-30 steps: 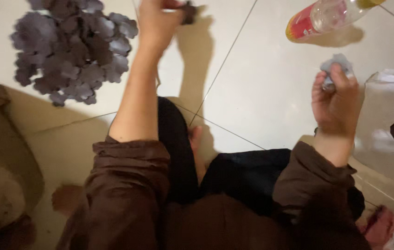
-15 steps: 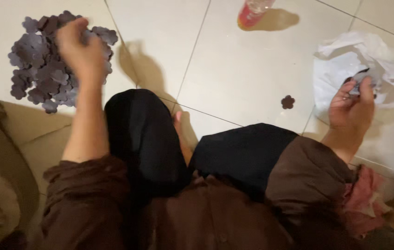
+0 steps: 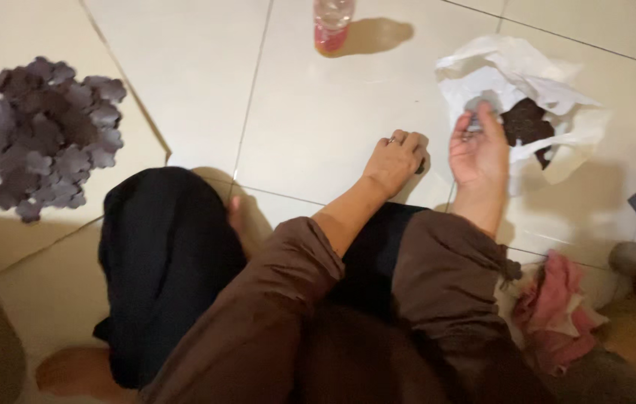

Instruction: The person sits on a tiled floor and wipes small dark flower-shaped decorative pieces with a white cloth. They handle the pieces one at a time, wiping each surface and placing them back on the floor.

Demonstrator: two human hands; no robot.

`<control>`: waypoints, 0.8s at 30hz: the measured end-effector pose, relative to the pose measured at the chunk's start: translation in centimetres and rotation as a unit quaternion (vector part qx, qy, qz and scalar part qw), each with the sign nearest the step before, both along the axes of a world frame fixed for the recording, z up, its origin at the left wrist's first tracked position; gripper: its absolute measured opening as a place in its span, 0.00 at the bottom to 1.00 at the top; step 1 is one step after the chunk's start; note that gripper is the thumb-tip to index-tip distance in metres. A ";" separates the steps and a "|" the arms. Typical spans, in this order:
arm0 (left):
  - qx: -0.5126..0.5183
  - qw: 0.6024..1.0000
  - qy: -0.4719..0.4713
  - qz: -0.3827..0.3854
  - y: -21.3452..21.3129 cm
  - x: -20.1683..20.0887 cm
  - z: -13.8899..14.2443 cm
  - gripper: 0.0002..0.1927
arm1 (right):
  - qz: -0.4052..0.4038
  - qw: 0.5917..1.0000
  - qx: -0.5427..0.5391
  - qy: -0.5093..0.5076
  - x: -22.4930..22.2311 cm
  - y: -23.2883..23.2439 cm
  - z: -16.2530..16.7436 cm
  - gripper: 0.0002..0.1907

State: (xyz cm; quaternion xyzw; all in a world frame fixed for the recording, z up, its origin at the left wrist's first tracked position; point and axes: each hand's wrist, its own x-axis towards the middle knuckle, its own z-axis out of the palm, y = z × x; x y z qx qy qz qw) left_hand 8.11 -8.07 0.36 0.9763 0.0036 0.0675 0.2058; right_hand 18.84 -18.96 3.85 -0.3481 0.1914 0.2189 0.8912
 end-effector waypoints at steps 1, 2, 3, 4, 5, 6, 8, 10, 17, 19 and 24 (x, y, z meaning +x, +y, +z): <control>-0.008 1.000 0.008 0.000 -0.3 0.2 -0.2 0.14 | -0.001 1.000 -0.005 0.003 -0.2 0.3 0.0 0.12; -0.012 1.000 0.026 0.010 -0.5 0.4 -0.5 0.14 | 0.000 1.000 -0.006 0.001 -0.4 0.7 0.1 0.12; -0.016 0.999 0.046 0.021 -0.5 0.4 -0.8 0.15 | 0.002 1.000 -0.008 0.001 -0.7 1.1 0.0 0.12; -0.020 0.997 0.068 0.032 -0.5 0.3 -1.0 0.15 | 0.003 1.000 -0.010 0.002 -0.9 1.5 0.0 0.12; -0.045 0.996 0.070 0.039 -0.3 0.2 -1.2 0.14 | 0.015 1.000 -0.008 0.005 -1.1 1.9 -0.1 0.11; -0.070 0.994 0.072 0.045 0.0 0.2 -1.4 0.14 | 0.026 1.000 -0.006 0.006 -1.3 2.3 -0.1 0.11; -0.126 0.987 0.078 0.063 0.4 0.1 -1.8 0.13 | 0.036 0.999 -0.001 0.002 -1.3 2.4 -0.2 0.11; -0.188 0.973 0.092 0.093 0.8 -0.1 -2.2 0.14 | 0.041 0.999 0.005 -0.005 -1.3 1.8 -0.1 0.11; -0.371 0.924 0.004 0.096 2.2 1.9 0.1 0.07 | 0.001 0.991 0.111 -0.080 -0.3 -5.2 1.0 0.09; -0.426 0.897 -0.047 0.108 1.8 3.7 2.0 0.11 | -0.024 0.985 0.134 -0.103 0.1 -6.9 1.0 0.10; -0.419 0.895 -0.154 0.024 -1.2 9.6 5.4 0.07 | -0.044 0.971 0.227 -0.056 1.0 -9.2 0.2 0.12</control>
